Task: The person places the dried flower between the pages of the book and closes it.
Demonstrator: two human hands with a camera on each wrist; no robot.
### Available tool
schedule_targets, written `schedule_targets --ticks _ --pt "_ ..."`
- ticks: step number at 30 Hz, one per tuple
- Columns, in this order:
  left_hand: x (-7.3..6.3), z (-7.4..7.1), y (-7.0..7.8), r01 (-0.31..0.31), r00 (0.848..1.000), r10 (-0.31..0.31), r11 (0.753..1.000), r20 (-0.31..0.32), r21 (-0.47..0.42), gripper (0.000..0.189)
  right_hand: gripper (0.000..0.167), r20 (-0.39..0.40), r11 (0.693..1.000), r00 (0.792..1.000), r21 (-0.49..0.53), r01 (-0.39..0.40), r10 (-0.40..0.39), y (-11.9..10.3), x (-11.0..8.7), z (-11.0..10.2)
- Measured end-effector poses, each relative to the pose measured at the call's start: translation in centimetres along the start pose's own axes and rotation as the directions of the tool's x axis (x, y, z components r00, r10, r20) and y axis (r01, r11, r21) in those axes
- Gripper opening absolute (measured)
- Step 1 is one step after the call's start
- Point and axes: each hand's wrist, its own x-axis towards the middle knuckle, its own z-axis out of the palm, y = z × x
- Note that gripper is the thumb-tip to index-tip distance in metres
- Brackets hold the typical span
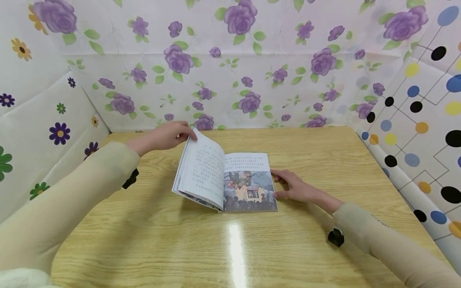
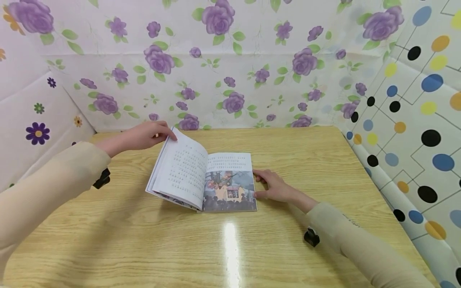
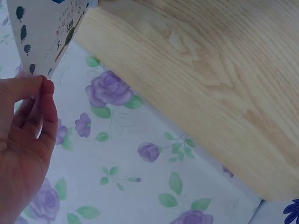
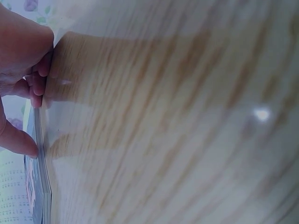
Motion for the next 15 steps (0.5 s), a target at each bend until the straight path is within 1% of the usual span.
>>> schedule_targets --ticks 5,7,9,12,15 --pt "1.5 -0.1 0.3 -0.037 0.999 0.037 0.999 0.005 0.025 0.019 0.080 -0.003 1.000 1.000 0.001 0.001 -0.001 0.2 0.1 0.1" --pt "2.2 -0.2 0.7 -0.050 0.999 0.050 0.998 0.000 0.026 0.017 0.080 -0.005 1.000 1.000 0.024 -0.005 0.005 0.3 0.2 0.2" --pt "3.0 -0.3 1.1 -0.076 0.997 0.077 0.996 -0.011 0.036 0.016 0.081 -0.009 0.997 1.000 0.066 -0.025 0.026 0.4 0.3 0.3" --pt "4.1 0.0 1.6 -0.133 0.990 0.136 0.989 -0.046 0.063 0.012 0.082 -0.007 0.988 0.998 0.136 -0.069 0.070 0.5 0.6 0.5" --pt "5.2 0.6 1.9 -0.184 0.977 0.192 0.979 -0.091 0.090 0.009 0.083 0.003 0.978 0.994 0.180 -0.104 0.105 0.4 0.8 0.5"
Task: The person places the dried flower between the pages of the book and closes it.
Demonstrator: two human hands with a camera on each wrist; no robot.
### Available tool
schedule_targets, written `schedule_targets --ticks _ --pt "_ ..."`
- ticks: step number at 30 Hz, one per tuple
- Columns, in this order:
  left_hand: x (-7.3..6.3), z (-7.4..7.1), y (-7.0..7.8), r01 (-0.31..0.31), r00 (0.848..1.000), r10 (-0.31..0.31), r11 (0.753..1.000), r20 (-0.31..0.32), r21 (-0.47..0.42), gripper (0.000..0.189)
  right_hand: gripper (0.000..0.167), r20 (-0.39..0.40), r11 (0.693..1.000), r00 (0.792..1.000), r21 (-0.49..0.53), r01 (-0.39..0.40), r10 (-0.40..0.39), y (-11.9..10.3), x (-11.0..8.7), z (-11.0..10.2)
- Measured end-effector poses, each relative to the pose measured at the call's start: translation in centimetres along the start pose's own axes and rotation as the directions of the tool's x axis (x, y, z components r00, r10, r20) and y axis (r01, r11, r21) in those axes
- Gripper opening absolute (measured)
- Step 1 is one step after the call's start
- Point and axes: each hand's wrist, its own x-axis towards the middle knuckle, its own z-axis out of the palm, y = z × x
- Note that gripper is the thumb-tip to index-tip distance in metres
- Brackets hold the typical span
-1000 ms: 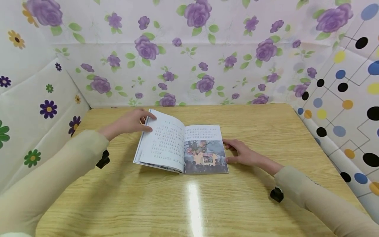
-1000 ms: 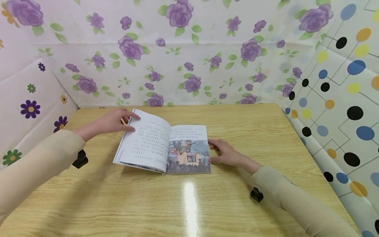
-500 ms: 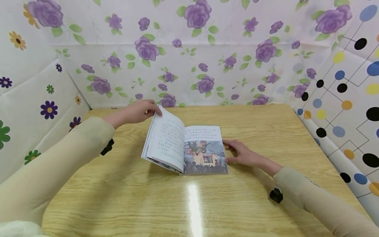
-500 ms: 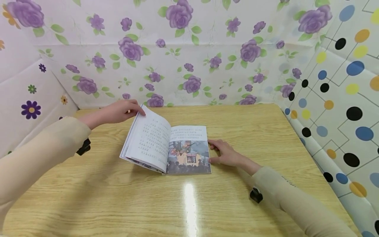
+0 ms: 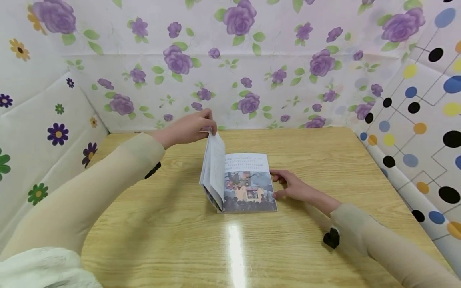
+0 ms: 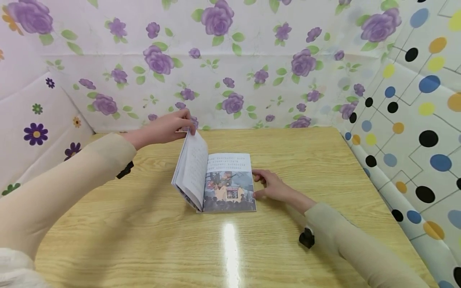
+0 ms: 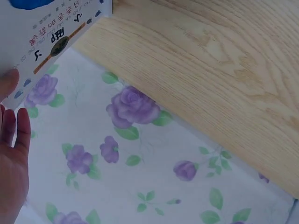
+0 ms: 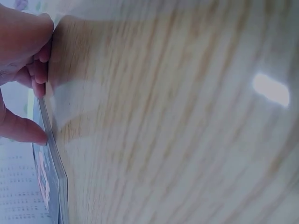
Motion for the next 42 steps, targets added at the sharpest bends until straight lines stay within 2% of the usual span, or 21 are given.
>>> schedule_targets --ticks 4,12,22,31,42 --pt "1.1 0.6 0.5 -0.045 0.999 0.044 0.999 -0.031 -0.002 0.011 0.085 0.007 1.000 1.000 0.005 -0.002 0.002 -0.2 0.1 0.0" --pt "2.9 1.4 1.4 -0.099 0.995 0.099 0.995 -0.007 0.005 0.011 0.082 -0.001 0.998 0.999 -0.044 0.036 -0.036 0.0 0.3 0.0" --pt "5.4 2.7 2.6 -0.137 0.990 0.136 0.990 0.025 0.019 0.015 0.081 0.004 0.997 0.998 -0.036 0.063 -0.063 -0.2 0.0 -0.1" --pt "8.3 5.8 3.7 -0.135 0.988 0.134 0.991 0.081 0.011 0.021 0.081 -0.006 0.995 0.995 -0.022 0.095 -0.095 0.1 -0.2 -0.2" --pt "10.2 8.6 4.7 -0.124 0.984 0.132 0.990 0.122 -0.067 0.024 0.078 -0.015 0.994 0.995 -0.028 0.103 -0.103 -0.1 0.0 -0.1"
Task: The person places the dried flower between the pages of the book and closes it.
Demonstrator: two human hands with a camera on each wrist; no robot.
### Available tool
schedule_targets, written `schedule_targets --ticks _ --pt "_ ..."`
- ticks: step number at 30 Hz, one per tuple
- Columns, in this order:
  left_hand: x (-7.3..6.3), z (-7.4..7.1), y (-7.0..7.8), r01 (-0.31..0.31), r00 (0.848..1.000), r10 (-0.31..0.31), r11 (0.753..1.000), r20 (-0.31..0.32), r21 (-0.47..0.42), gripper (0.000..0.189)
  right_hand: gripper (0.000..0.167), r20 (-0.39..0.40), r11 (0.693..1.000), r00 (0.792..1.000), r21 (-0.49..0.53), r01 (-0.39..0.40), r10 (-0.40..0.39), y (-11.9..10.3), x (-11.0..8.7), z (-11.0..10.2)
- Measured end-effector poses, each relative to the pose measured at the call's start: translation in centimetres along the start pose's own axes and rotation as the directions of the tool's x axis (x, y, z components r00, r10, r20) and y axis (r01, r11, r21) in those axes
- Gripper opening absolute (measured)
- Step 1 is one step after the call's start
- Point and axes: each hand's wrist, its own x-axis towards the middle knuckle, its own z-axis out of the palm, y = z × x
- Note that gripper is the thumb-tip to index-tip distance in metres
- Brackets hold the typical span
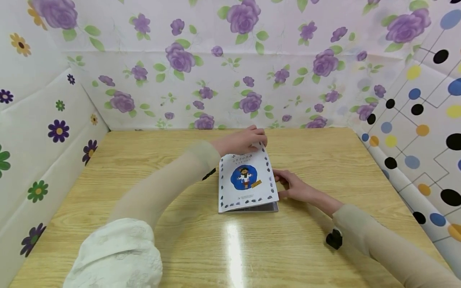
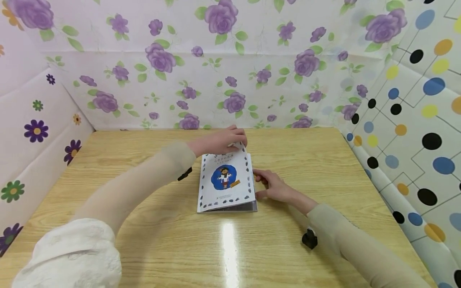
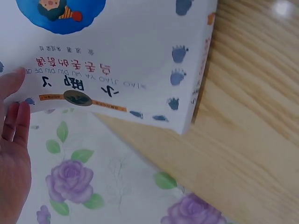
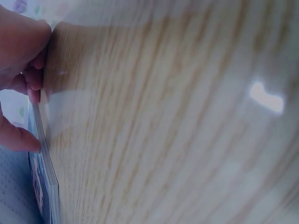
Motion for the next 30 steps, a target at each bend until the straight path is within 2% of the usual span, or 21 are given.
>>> schedule_targets --ticks 7,14,23,30 --pt "1.2 2.1 -0.1 -0.011 1.000 0.011 1.000 0.025 0.000 0.021 0.077 -0.002 1.000 1.000 -0.003 -0.006 0.006 0.1 -0.2 0.0" --pt "1.8 3.5 -0.2 0.035 0.998 -0.034 0.999 0.054 -0.020 0.020 0.076 0.015 0.999 1.000 0.033 0.000 0.000 0.0 -0.4 0.0" --pt "2.6 5.8 -1.2 0.047 0.998 -0.046 0.998 0.049 -0.032 0.020 0.078 0.018 1.000 1.000 -0.017 -0.005 0.005 0.1 -0.3 0.0" --pt "3.3 6.6 -1.0 0.059 0.996 -0.056 0.998 0.068 -0.029 0.021 0.077 0.021 1.000 1.000 -0.016 0.011 -0.011 0.1 -0.5 -0.1"
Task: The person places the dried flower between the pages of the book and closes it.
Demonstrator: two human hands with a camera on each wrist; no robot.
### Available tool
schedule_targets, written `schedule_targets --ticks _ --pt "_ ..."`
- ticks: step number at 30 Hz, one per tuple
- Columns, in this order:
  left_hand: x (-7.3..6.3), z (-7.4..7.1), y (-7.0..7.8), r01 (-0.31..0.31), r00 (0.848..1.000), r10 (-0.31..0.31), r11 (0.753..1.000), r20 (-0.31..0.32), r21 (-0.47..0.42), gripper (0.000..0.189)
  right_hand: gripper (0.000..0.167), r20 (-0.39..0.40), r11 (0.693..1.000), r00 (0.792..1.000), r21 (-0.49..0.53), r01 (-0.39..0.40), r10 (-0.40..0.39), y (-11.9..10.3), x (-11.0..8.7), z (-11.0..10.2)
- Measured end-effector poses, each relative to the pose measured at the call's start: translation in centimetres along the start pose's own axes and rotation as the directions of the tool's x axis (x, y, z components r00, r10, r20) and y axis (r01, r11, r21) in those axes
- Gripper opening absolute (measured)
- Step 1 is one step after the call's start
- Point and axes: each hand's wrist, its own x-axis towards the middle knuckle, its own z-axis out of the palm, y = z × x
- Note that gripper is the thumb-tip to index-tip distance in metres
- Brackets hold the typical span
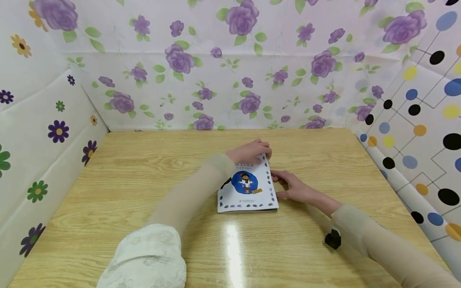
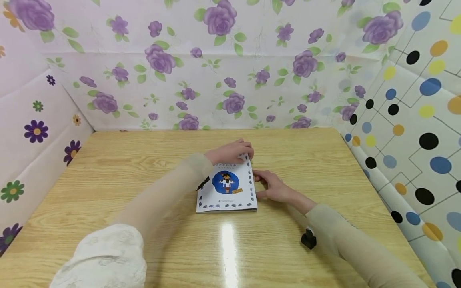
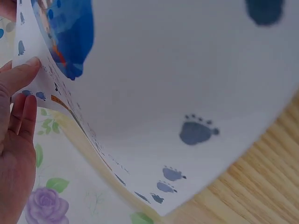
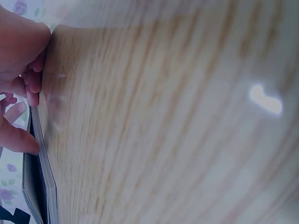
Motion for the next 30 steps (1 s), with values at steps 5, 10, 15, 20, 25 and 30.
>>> schedule_targets --ticks 5,10,15,20,25,30 --pt "0.09 -0.06 0.38 0.020 1.000 -0.020 1.000 0.022 0.022 0.023 0.077 0.002 1.000 1.000 -0.005 -0.002 0.002 0.02 0.03 0.04" --pt "0.07 -0.07 0.55 0.037 0.999 -0.037 0.999 0.027 0.006 0.023 0.078 -0.001 1.000 1.000 -0.007 -0.017 0.017 -0.14 -0.02 0.03" --pt "0.12 0.24 0.26 0.040 0.999 -0.039 0.999 0.029 -0.019 0.024 0.081 -0.002 0.999 0.999 0.013 -0.034 0.035 -0.12 -0.24 0.07" --pt "0.11 0.16 0.20 0.053 0.998 -0.050 0.996 0.038 -0.068 0.025 0.083 0.004 0.997 0.999 0.063 -0.047 0.046 0.36 -0.27 0.12" --pt "0.08 -0.04 0.24 0.083 0.995 -0.078 0.992 0.058 -0.090 0.025 0.090 0.010 0.999 0.999 0.028 -0.046 0.045 0.46 -0.32 0.18" --pt "0.23 -0.16 0.30 0.120 0.990 -0.109 0.986 0.089 -0.118 0.026 0.089 0.004 1.000 1.000 -0.019 -0.023 0.023 0.41 -0.44 0.22"
